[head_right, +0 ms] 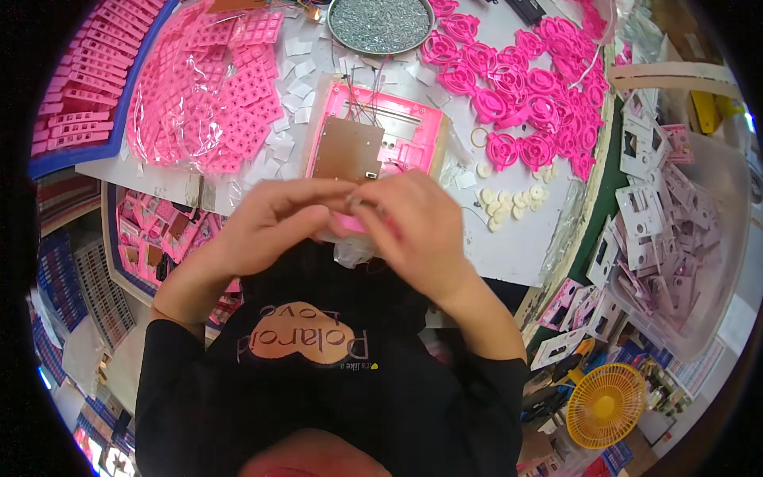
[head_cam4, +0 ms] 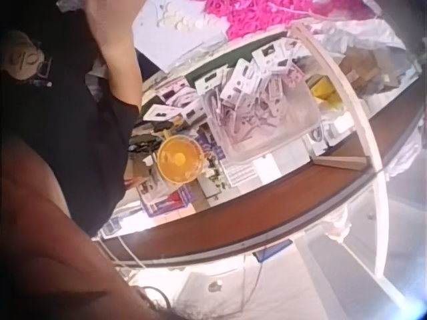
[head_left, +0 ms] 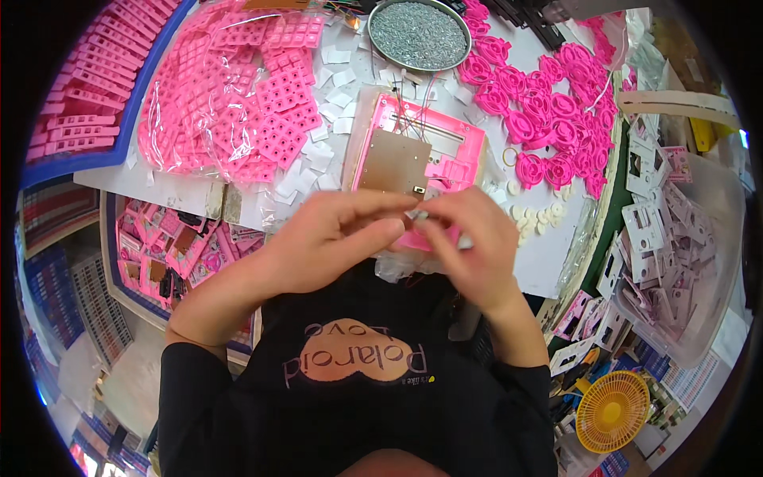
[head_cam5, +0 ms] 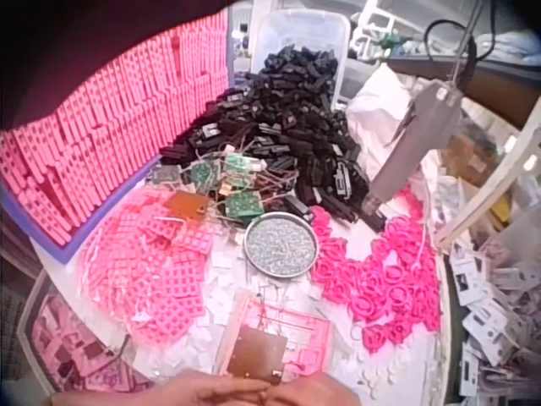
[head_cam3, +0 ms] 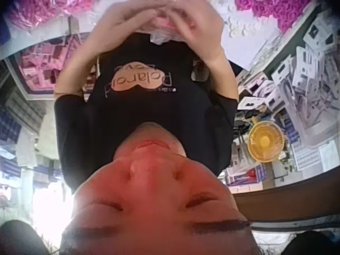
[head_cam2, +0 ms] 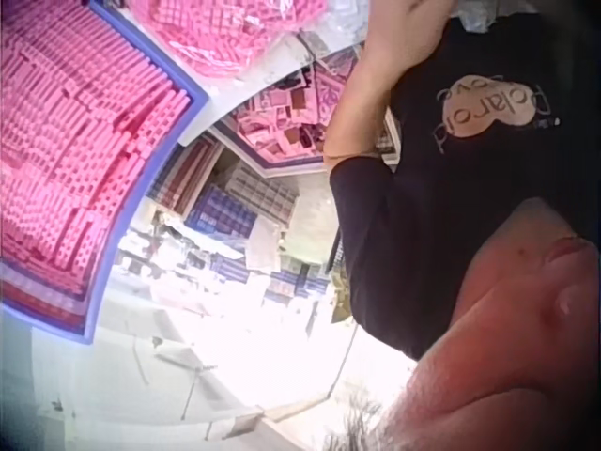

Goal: Assembling a pink toy piggy bank by installing electronic components and casing.

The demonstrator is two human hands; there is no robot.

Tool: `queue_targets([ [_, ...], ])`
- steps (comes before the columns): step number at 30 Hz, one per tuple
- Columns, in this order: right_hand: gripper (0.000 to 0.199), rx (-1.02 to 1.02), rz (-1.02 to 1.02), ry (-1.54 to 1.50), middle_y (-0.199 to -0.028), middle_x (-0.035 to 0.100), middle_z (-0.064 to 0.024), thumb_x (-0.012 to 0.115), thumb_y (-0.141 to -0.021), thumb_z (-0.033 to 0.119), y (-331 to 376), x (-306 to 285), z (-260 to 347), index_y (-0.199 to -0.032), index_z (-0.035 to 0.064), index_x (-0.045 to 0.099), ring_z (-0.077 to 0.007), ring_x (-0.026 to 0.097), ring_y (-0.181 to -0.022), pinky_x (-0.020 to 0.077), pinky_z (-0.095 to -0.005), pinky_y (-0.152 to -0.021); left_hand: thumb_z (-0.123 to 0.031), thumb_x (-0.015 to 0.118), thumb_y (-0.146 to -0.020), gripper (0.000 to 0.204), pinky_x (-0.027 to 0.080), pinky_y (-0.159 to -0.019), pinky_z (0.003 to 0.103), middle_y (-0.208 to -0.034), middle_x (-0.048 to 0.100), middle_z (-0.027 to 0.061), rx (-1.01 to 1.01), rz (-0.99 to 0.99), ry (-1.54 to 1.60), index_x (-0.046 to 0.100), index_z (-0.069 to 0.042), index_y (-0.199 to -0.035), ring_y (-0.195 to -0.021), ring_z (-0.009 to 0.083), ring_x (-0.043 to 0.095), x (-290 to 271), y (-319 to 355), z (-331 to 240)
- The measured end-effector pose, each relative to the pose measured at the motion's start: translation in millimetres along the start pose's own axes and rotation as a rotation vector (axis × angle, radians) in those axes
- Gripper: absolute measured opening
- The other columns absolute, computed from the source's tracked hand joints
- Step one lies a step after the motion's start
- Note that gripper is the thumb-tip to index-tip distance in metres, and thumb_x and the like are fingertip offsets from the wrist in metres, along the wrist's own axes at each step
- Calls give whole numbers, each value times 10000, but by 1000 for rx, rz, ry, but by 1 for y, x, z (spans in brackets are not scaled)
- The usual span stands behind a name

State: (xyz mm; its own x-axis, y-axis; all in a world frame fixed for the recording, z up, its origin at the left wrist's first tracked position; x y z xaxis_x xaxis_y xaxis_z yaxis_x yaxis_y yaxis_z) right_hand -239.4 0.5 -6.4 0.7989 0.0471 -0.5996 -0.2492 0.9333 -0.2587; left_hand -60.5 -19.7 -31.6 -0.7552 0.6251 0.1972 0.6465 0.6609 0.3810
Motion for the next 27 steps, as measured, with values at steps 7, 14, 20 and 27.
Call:
queue_targets([
  [7,167,526,285,-784,-838,737,-85,692,-894,15,23,10,-20,-1052,-37,708,-110,710,-753,547,-222,-678,-161,713,-737,93,467,-712,387,-772,611,15,855,88,-1068,691,-109,-812,-762,242,612,20,-63,-23],
  [14,161,751,363,-1037,-870,743,-138,681,-909,-9,47,40,-3,-1059,-61,705,-167,739,-792,596,-271,-691,-247,670,-725,127,454,-731,368,-693,594,-21,999,443,-1358,643,-123,-731,-732,205,608,51,-84,-10],
  [20,192,469,281,-655,-924,738,-114,711,-898,62,46,44,-1,-1068,-26,694,-159,724,-757,574,-282,-694,-161,662,-867,224,498,-746,414,-903,692,86,443,43,-749,665,-59,-1066,-712,265,642,33,-91,-21],
  [27,176,129,119,73,-885,684,-120,715,-791,6,30,-19,-15,-963,37,693,-312,662,-809,544,-389,-714,-30,701,-816,375,500,-754,422,-1055,628,137,808,-106,-856,629,-51,-1184,-820,339,613,23,-19,-30],
])
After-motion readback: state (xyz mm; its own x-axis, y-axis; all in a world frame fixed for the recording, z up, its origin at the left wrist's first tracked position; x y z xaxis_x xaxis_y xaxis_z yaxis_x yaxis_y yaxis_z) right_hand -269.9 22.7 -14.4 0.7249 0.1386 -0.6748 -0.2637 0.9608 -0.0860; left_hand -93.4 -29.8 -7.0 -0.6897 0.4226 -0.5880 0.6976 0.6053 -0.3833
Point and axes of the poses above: each hand's wrist, its own y-axis away from the middle knuckle, its own x-axis out of the palm, z = x × y, the point moved 5 cm from there along -y, towards the middle knuckle
